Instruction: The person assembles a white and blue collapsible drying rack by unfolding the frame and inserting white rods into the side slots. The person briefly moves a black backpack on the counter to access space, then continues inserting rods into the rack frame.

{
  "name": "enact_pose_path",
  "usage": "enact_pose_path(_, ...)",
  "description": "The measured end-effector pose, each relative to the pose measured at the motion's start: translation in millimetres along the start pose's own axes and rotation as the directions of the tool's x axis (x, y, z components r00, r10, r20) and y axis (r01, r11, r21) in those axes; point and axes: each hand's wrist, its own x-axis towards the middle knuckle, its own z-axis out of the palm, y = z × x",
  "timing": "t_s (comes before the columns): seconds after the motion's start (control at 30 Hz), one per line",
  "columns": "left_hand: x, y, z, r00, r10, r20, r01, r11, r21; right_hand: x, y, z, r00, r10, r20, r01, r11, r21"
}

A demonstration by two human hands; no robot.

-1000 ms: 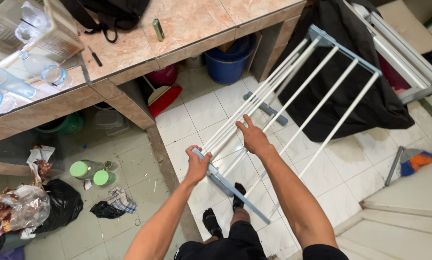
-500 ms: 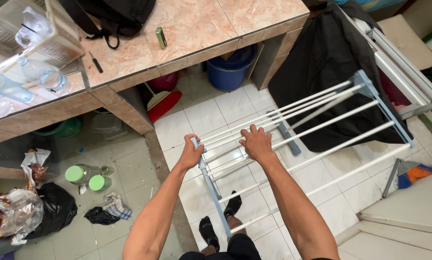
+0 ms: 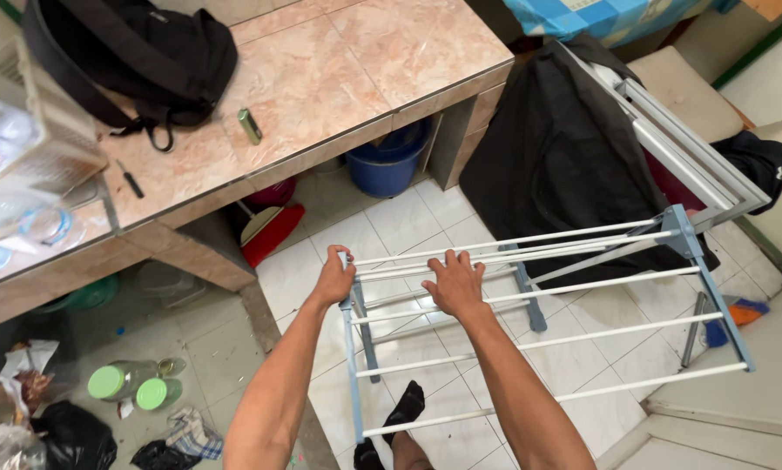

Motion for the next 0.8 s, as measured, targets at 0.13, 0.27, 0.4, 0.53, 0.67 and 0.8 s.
enact_pose_path(0.13,30.5,5.5,-13.7,0.997,0.011,0.077,-0.014,0.999,0.03,37.8,19.7,12.8,0.996,-0.032,0.087,0.028,0.998,0.054)
enact_pose_path(0.27,46.6,34.6,-20.2,0.999,-0.044,0.018,0.041,0.993,0.108,71.5,76.2,24.4,0.991,-0.112,0.079,0.097,0.98,0.176)
enact_pose_path(0.4,28.1,66.5,12.6,0.913,-0.112,-0.392,0.189,0.968,0.166,47.0,179.7,12.1,0.956,-0.01,-0.294,0.015,1.0,0.016)
enact_pose_path(0.53,37.3,83.1,2.5,0.94,-0.21,-0.267,0.266,0.945,0.192,42.1,192.0,13.5,0.981,0.087,-0.171,-0.076,0.995,0.069)
enact_pose_path(0.67,68.3,72.1,-44.1,0.983,-0.094,-0.16,0.135,0.953,0.27,50.2,157.4,18.4,0.981,0.105,-0.163,-0.074,0.981,0.182)
enact_pose_path(0.8,97.2,65.3,-68.6,0.995,-0.075,-0.06,0.09,0.944,0.317,29.1,124.8,20.1,0.971,0.181,-0.158,-0.138,0.959,0.249)
